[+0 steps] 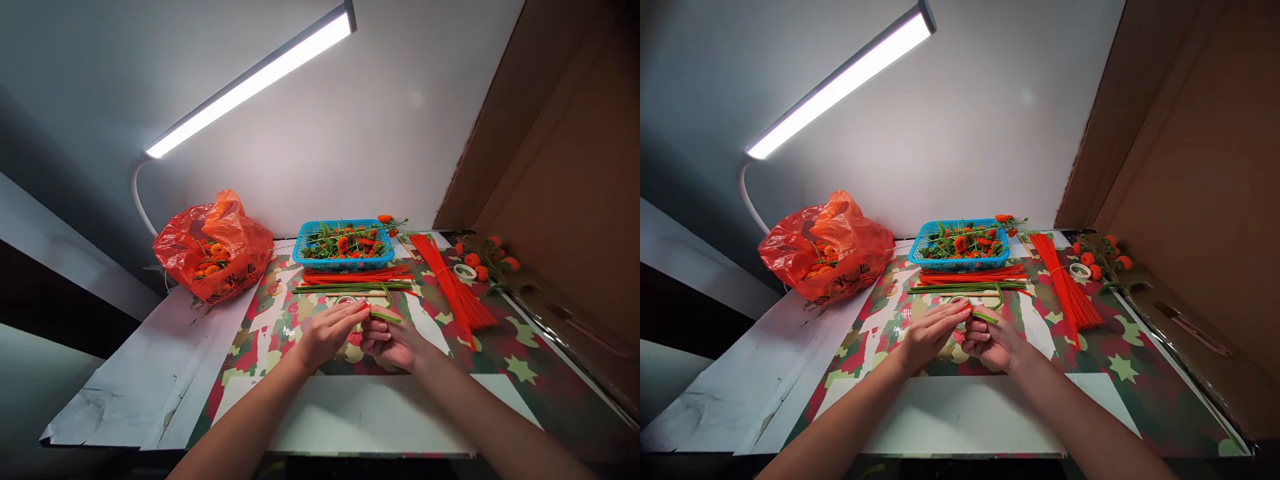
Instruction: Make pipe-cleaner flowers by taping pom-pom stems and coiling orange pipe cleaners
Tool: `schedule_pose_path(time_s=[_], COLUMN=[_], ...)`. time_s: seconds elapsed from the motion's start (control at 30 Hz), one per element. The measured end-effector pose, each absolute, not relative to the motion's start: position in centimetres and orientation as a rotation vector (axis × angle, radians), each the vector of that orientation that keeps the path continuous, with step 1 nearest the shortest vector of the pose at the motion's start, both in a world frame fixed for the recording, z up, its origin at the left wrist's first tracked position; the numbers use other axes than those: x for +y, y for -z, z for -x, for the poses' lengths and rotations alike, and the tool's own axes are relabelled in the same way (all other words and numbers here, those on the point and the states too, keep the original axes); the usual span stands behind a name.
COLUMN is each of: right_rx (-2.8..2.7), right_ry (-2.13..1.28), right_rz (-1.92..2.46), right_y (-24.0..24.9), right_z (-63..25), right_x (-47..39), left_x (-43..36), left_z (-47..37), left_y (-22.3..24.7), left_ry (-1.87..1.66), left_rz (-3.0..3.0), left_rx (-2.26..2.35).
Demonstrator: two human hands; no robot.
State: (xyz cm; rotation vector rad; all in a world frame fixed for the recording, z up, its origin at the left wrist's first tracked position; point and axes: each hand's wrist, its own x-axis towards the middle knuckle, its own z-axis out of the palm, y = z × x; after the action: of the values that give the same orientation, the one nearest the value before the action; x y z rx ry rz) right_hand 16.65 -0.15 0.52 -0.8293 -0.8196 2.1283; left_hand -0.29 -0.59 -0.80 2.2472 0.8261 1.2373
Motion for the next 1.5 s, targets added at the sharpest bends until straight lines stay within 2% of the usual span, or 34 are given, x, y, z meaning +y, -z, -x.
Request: schedule_pose_path(time_s=[0.1,0.23,0.3,0.63,0.93,1.1,1.5], right_rx=[-0.952,-1.250,-1.305,-1.401,-1.466,-1.522,-1.579], right_ry=[-1.939,-1.313,-1.173,-1.143,-1.387,-1.227,-1.086], right_rz=[0.979,1.113,1.064,1.037,1.097,1.082,1.054], right_y=[0.0,-0.2,-0.5,-0.8,-0.9,-1.3,-0.5], right_z=[-16.4,-16.2,-16.1,-16.1,-16.4,-16.6,-16.1], right_x=[-0.1,-0.2,-0.3,-0.6,-1.1,-0.9,-0.8], left_x=[-0.5,-0.4,-0.3,-0.1,-0.1,0.0,-0.2], left_z=[-0.3,-1.1,-1.1,-0.6,-0.5,-0.4,-0.6], left_y=[0.8,0.4,0.2,-0.4,-0.1,-0.5,-0.4], left_ry=[-1.325,-1.291,-1.236,-1.126,-1.144,-1.180,-1.216], left_rz=[-1.947,-1.354,-1.194,-1.179,-1.276,-1.222,-1.279], left_rx=[0.997,1.034,1.022,1.005,1.024,1.066,1.074])
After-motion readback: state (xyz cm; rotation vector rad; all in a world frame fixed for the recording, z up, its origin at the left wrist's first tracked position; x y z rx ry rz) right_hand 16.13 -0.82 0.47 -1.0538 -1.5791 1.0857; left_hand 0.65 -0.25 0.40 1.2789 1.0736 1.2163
